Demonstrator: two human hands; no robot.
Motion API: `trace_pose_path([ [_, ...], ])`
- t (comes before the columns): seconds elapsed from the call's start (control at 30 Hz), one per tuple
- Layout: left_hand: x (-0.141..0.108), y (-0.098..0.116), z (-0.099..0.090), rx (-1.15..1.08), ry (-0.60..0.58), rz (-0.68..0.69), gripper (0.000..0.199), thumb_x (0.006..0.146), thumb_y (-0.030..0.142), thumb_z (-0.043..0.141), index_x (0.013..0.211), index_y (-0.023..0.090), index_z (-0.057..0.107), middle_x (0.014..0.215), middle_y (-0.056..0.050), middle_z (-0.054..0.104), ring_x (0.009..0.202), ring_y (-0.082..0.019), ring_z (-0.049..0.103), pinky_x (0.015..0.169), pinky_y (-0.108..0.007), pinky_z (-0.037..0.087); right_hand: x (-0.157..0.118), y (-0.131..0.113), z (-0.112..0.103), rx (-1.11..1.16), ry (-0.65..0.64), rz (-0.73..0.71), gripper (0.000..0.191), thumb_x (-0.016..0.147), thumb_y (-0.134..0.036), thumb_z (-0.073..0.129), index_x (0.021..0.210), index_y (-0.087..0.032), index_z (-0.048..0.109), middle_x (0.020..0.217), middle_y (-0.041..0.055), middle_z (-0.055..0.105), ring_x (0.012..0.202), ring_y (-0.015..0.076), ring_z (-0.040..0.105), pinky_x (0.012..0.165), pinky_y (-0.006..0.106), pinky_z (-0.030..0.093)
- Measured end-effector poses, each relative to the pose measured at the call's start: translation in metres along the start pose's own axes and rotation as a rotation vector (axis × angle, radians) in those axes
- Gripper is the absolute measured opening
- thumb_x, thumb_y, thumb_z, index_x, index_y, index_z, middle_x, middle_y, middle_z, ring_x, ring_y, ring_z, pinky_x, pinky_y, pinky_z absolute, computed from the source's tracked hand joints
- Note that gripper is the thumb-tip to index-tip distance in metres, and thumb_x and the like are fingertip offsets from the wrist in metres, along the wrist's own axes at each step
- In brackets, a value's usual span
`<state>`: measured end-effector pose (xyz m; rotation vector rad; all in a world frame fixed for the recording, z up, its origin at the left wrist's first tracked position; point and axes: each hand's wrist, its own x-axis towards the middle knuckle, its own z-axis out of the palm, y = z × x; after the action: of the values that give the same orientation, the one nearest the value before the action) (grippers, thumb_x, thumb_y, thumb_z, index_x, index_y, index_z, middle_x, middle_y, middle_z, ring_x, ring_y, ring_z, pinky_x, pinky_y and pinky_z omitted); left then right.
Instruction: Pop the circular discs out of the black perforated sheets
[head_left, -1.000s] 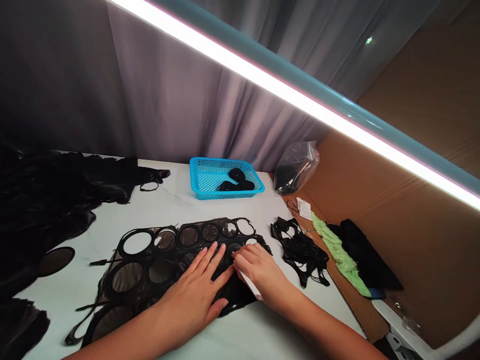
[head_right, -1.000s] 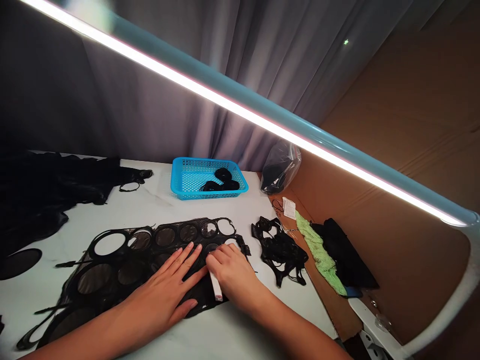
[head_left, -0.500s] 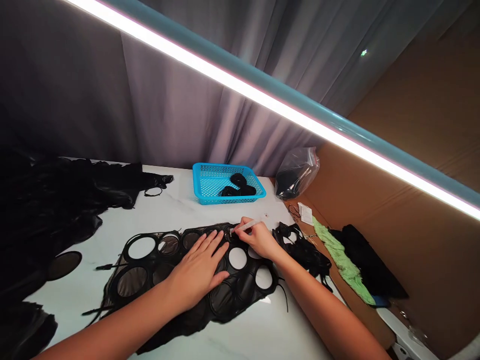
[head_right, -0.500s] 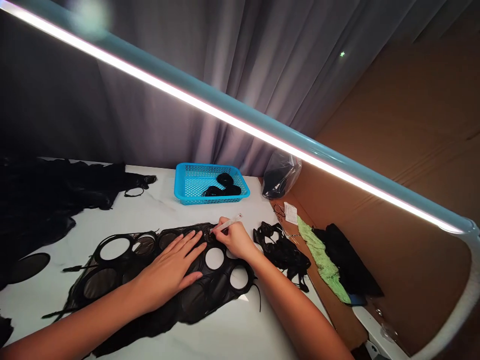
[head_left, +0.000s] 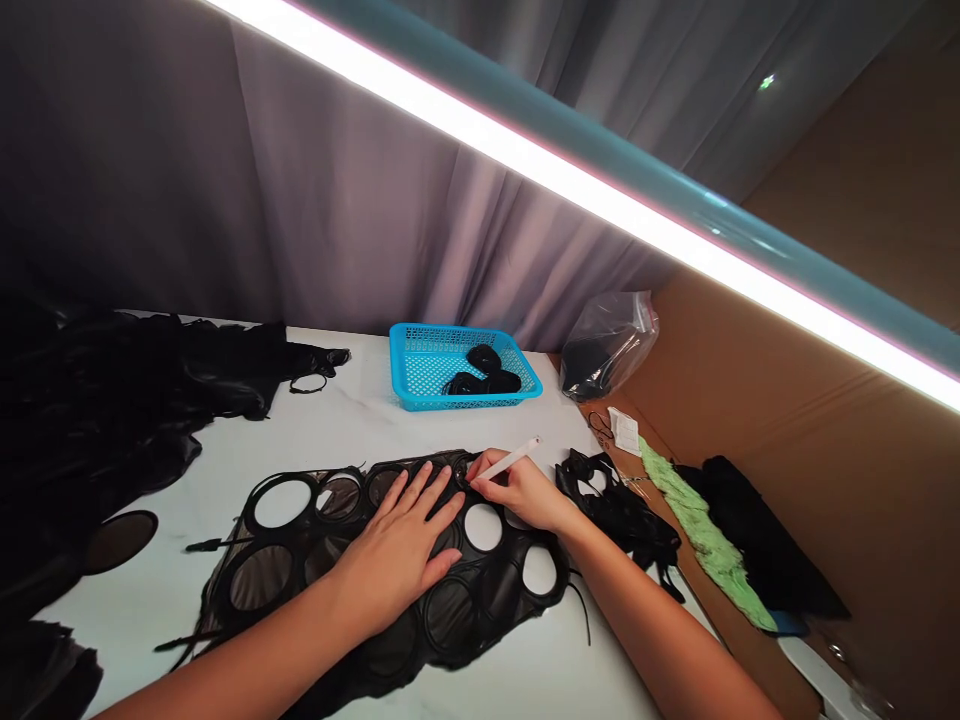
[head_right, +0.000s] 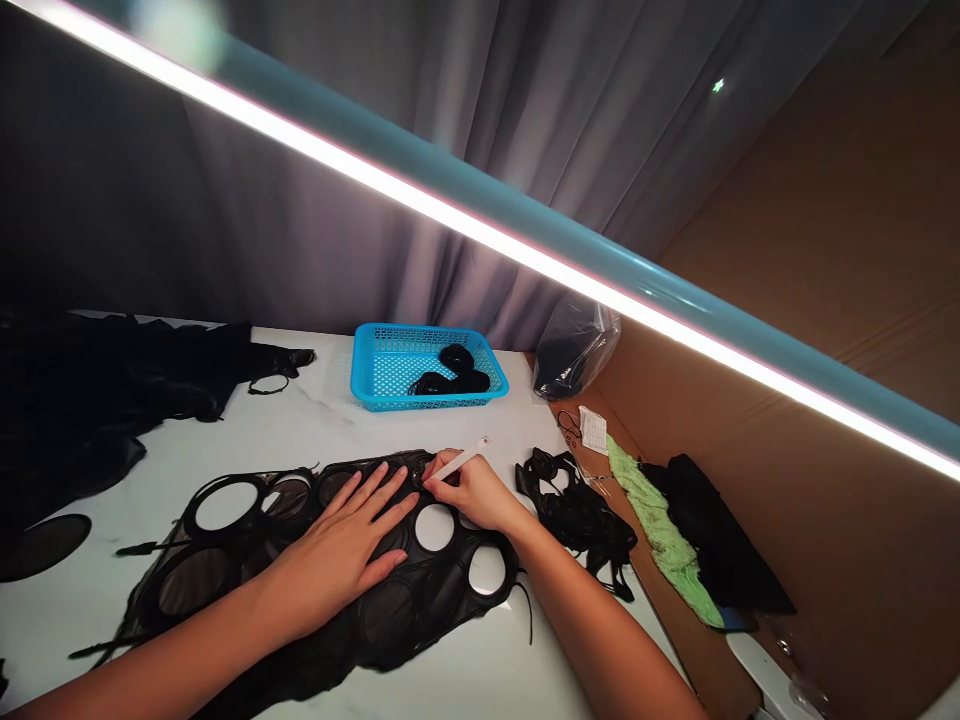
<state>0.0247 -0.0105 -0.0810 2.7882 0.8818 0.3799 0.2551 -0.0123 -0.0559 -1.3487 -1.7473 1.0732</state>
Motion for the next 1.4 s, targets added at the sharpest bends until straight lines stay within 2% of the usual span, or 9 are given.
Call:
trace_pose_path([
  [0.3,-0.002,-0.002,0.005,0.026,0.026,0.021,0.053,0.094,0.042,0.057,0.144,0.027,0.047,0.158,-0.010,0.036,0.145,-0.034,0.029,0.116,-0.055,0.028,0.000,-0.001,-0.002,-0.061,0.002,-0.027,0.013,0.087,-0.019,0.061,0.075,-0.019,0.056,0.092,0.0035,0.068,0.086,0.0172,0.061,0.077,0.029,0.046],
  [0.5,-0.003,-0.003,0.008,0.010,0.067,0.042,0.053,0.095,0.042,0.054,0.145,0.026,0.044,0.158,-0.010,0.034,0.146,-0.033,0.028,0.117,-0.055,0.026,-0.010,-0.006,0.022,-0.563,0.029,-0.245,0.014,0.092,-0.015,0.054,0.080,-0.021,0.055,0.094,0.0074,0.066,0.090,0.0213,0.059,0.081,0.033,0.045],
  [0.67,-0.001,-0.002,0.005,0.027,0.005,0.017,0.052,0.095,0.043,0.054,0.144,0.025,0.047,0.159,-0.012,0.032,0.147,-0.035,0.024,0.115,-0.058,0.027,-0.002,0.002,0.002,-0.858,0.356,-0.087,0.015,0.088,-0.011,0.050,0.078,-0.022,0.052,0.079,0.0050,0.063,0.076,0.0207,0.056,0.069,0.029,0.042],
  [0.83,-0.001,-0.004,0.006,0.006,0.020,0.018,0.052,0.095,0.042,0.054,0.145,0.028,0.045,0.159,-0.010,0.032,0.147,-0.035,0.022,0.115,-0.059,0.027,-0.029,0.013,-0.073,-0.851,0.653,0.105,0.016,0.090,-0.023,0.042,0.076,-0.022,0.049,0.064,0.0028,0.057,0.057,0.0193,0.050,0.057,0.029,0.035],
  [0.93,-0.001,-0.004,0.007,0.030,0.012,0.014,0.052,0.095,0.041,0.054,0.145,0.027,0.046,0.159,-0.011,0.033,0.147,-0.036,0.023,0.115,-0.058,0.027,-0.065,0.019,-0.089,-0.812,0.673,0.209,0.019,0.086,-0.032,0.048,0.068,-0.024,0.046,0.053,-0.0007,0.052,0.047,0.0182,0.047,0.052,0.029,0.033],
  [1.07,0.000,-0.003,0.008,0.041,0.018,0.019,0.051,0.095,0.041,0.054,0.145,0.027,0.047,0.159,-0.012,0.033,0.146,-0.036,0.024,0.115,-0.058,0.027,-0.101,0.025,-0.083,-0.676,0.614,0.272,0.022,0.082,-0.038,0.049,0.065,-0.024,0.045,0.079,0.0067,0.068,0.067,0.0224,0.062,0.061,0.031,0.042],
  [1.17,0.000,-0.006,0.004,0.051,0.023,0.022,0.054,0.095,0.044,0.054,0.145,0.023,0.047,0.158,-0.015,0.033,0.146,-0.036,0.026,0.115,-0.057,0.027,-0.111,0.018,-0.080,-0.700,0.716,0.174,0.025,0.082,-0.039,0.050,0.063,-0.023,0.048,0.089,0.0097,0.066,0.082,0.0252,0.061,0.071,0.035,0.044],
  [1.27,-0.007,-0.015,-0.005,0.064,0.033,0.015,0.058,0.094,0.047,0.056,0.143,0.016,0.049,0.156,-0.020,0.034,0.145,-0.037,0.028,0.115,-0.057,0.028,-0.106,-0.002,-0.073,-0.588,0.733,0.109,0.026,0.086,-0.039,0.053,0.067,-0.022,0.054,0.082,0.0064,0.063,0.073,0.0213,0.057,0.068,0.033,0.043],
  [1.4,-0.029,-0.026,-0.016,0.089,0.021,0.031,0.056,0.094,0.047,0.056,0.141,0.018,0.051,0.155,-0.017,0.037,0.142,-0.035,0.035,0.114,-0.053,0.033,-0.072,-0.025,-0.035,-0.133,0.495,0.031,0.019,0.087,-0.036,0.062,0.076,-0.021,0.057,0.090,0.0053,0.066,0.075,0.0191,0.062,0.068,0.030,0.048],
])
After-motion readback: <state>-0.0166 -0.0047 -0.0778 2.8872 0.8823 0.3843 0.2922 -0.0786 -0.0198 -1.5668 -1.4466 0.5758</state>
